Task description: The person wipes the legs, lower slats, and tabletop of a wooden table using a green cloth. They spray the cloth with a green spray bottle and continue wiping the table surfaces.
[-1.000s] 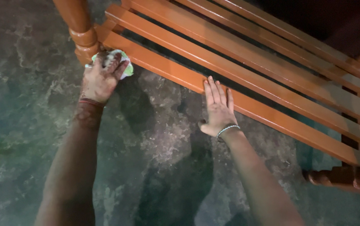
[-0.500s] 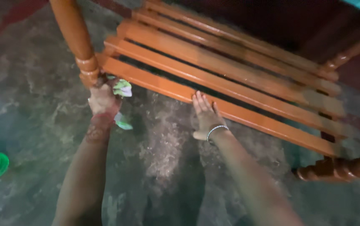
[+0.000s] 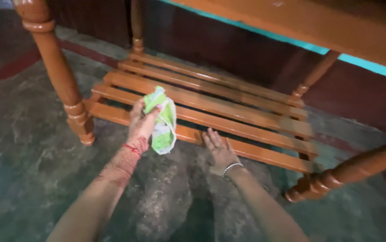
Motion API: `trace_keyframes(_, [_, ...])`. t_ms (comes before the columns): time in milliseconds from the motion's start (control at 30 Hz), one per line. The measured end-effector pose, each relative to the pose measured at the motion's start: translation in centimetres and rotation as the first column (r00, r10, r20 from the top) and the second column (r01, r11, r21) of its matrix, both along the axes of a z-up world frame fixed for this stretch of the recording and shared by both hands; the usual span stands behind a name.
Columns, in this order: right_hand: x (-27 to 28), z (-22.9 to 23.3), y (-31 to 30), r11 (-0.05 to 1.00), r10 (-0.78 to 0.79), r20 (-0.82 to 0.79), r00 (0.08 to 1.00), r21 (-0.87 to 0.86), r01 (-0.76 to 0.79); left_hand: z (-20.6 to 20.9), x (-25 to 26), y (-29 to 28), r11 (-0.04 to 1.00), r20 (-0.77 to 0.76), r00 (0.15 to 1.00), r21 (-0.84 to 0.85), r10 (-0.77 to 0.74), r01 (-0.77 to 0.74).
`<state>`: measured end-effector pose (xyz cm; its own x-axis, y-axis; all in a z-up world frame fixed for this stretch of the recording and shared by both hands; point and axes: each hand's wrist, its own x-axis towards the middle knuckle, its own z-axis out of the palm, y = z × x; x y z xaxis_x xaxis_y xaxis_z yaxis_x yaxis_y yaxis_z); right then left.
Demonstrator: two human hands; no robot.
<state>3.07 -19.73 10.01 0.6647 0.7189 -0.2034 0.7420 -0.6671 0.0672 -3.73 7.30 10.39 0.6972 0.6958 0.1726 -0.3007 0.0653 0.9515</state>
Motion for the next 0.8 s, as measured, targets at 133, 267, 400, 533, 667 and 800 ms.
trace_keyframes(133, [2.1,3.6,-4.9,0.979,-0.127,0.117,0.985,0.176,0.105,4.2,0.8,-6.9,0.929,0.078,0.967,-0.269,-0.243,0.255])
trace_keyframes(267, [3.6,7.5,-10.0,0.889,-0.234,0.23,0.945,0.444,0.113,9.4,2.1,-13.2,0.884,0.075,0.944,-0.332,-0.322,0.328])
trace_keyframes(400, [4.8,11.0,-14.9,0.785,-0.281,0.203,0.938,0.611,0.103,13.8,3.6,-17.7,0.843,0.206,0.908,-0.34,-0.365,0.417])
trace_keyframes(533, [5.0,13.9,-18.4,0.615,-0.264,0.22,0.939,0.789,-0.013,16.9,4.2,-20.9,0.793,0.305,0.879,-0.393,-0.366,0.466])
trace_keyframes(667, [3.0,16.8,-20.4,0.445,-0.268,0.119,0.956,0.896,0.013,18.5,4.0,-22.5,0.847,0.233,0.91,-0.342,-0.342,0.406])
trace_keyframes(800, [2.0,18.8,-20.8,0.434,-0.261,0.187,0.947,0.899,-0.058,19.6,4.4,-24.6,0.856,0.3,0.896,-0.309,-0.327,0.415])
